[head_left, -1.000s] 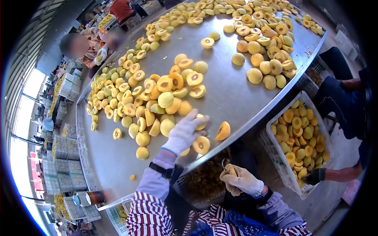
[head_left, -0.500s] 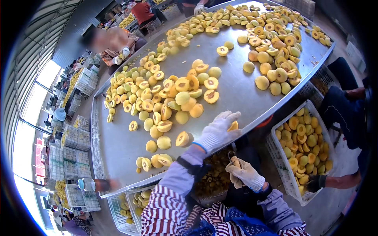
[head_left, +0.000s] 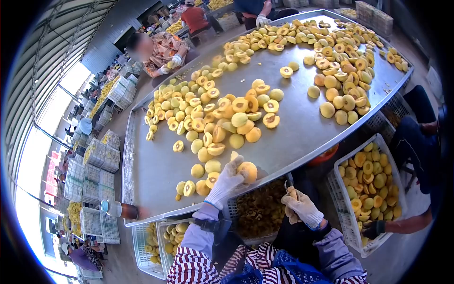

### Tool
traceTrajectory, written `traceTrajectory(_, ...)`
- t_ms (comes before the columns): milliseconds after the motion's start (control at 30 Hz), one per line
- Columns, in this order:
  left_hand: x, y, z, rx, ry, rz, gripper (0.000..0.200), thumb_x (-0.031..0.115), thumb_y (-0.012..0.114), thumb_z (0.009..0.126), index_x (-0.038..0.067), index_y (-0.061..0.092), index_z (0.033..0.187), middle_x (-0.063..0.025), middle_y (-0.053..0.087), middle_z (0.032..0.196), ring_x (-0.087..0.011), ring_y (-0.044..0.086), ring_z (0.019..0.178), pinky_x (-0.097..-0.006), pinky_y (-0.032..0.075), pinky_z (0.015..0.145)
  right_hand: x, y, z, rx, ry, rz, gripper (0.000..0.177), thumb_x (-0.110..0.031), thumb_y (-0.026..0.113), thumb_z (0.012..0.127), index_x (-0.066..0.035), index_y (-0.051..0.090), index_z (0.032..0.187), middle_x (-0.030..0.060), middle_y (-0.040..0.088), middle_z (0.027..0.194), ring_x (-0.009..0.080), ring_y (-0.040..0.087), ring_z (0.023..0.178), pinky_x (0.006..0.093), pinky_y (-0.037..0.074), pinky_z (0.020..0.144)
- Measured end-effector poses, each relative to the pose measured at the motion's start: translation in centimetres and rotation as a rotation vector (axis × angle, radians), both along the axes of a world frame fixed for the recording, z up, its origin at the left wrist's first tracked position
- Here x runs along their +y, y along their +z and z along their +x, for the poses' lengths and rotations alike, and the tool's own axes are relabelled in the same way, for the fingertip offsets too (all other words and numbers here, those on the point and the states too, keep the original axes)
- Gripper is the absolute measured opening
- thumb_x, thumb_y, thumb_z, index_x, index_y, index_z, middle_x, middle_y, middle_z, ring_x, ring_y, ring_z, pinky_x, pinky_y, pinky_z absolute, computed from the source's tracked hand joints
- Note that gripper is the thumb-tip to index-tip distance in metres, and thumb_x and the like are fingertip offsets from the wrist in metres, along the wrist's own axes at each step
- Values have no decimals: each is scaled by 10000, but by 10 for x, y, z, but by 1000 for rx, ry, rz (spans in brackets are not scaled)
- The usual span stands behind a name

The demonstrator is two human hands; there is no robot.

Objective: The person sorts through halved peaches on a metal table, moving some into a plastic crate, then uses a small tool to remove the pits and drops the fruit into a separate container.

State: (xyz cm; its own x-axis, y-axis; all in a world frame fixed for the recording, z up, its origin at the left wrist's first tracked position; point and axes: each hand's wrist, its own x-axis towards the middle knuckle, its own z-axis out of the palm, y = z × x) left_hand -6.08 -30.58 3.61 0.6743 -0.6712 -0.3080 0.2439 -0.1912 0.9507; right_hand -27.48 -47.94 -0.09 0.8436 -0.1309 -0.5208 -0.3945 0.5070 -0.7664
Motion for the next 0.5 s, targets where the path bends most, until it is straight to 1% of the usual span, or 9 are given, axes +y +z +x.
traceTrajectory(33, 5, 20, -11, 2, 22, -12, 652, 108, 618, 933, -75, 288, 1465, -123, 457, 1409, -245, 525, 1212, -335, 478, 977, 3, 3, 1, 4, 5, -11, 355, -271, 623, 938, -49, 503, 1188, 37, 576, 601, 124, 498, 380, 242, 385, 358)
traceTrajectory(67, 8, 27, -20, -62, 5, 24, 679, 171, 653, 918, -34, 323, 1474, -133, 518, 1367, -232, 564, 1177, -328, 488, 958, 4, 8, 4, 6, 6, -25, 342, -281, 616, 939, -52, 514, 1172, 37, 573, 604, 123, 493, 378, 243, 382, 357)
traceTrajectory(167, 22, 63, -61, -621, -97, 370, 717, 189, 719, 872, -4, 365, 1465, -123, 574, 1290, -173, 550, 1176, -322, 494, 952, 16, 46, 8, -23, -22, -3, 296, -311, 589, 947, -67, 539, 1107, 37, 567, 620, 118, 484, 381, 245, 374, 355)
traceTrajectory(200, 21, 69, -77, -654, -45, 374, 668, 284, 745, 840, 66, 482, 1414, -154, 646, 1206, -242, 628, 1104, -328, 482, 956, 25, 59, 8, -28, -39, 23, 284, -322, 579, 950, -73, 547, 1082, 37, 565, 626, 117, 481, 383, 246, 371, 354)
traceTrajectory(300, 18, 79, -111, -858, -78, 402, 601, 284, 770, 808, 83, 571, 1338, -136, 652, 1189, -270, 626, 1099, -339, 477, 964, 48, 67, 11, -75, -178, 72, 252, -336, 534, 975, -91, 531, 1034, 31, 555, 640, 116, 469, 394, 248, 373, 351)
traceTrajectory(333, 20, 75, -119, -953, -40, 302, 519, 242, 798, 776, 95, 643, 1249, -117, 658, 1178, -301, 615, 1106, -365, 479, 964, 55, 71, 13, -99, -278, 64, 244, -328, 518, 991, -93, 521, 1054, 29, 555, 634, 121, 455, 382, 247, 381, 349)
traceTrajectory(433, 29, 54, -119, -1021, -1, 32, 456, 160, 815, 757, 88, 676, 1185, -125, 649, 1193, -325, 597, 1134, -389, 482, 963, 57, 67, 6, -117, -246, 313, 246, -329, 502, 1007, -93, 515, 1075, 28, 561, 633, 125, 452, 377, 247, 385, 348)
traceTrajectory(467, 32, 51, -118, -1022, 11, -11, 546, 107, 811, 770, 60, 610, 1275, -150, 610, 1266, -319, 572, 1188, -387, 476, 989, 60, 68, 7, -115, -242, 276, 253, -330, 496, 1013, -91, 522, 1094, 29, 563, 633, 122, 450, 376, 246, 383, 348)
traceTrajectory(500, 31, 52, -121, -854, 124, -79, 580, 111, 810, 778, 47, 576, 1306, -152, 592, 1293, -301, 560, 1203, -378, 466, 1004, 62, 68, 7, -112, -238, 238, 262, -331, 489, 1020, -89, 530, 1112, 30, 566, 634, 118, 449, 374, 246, 381, 348)
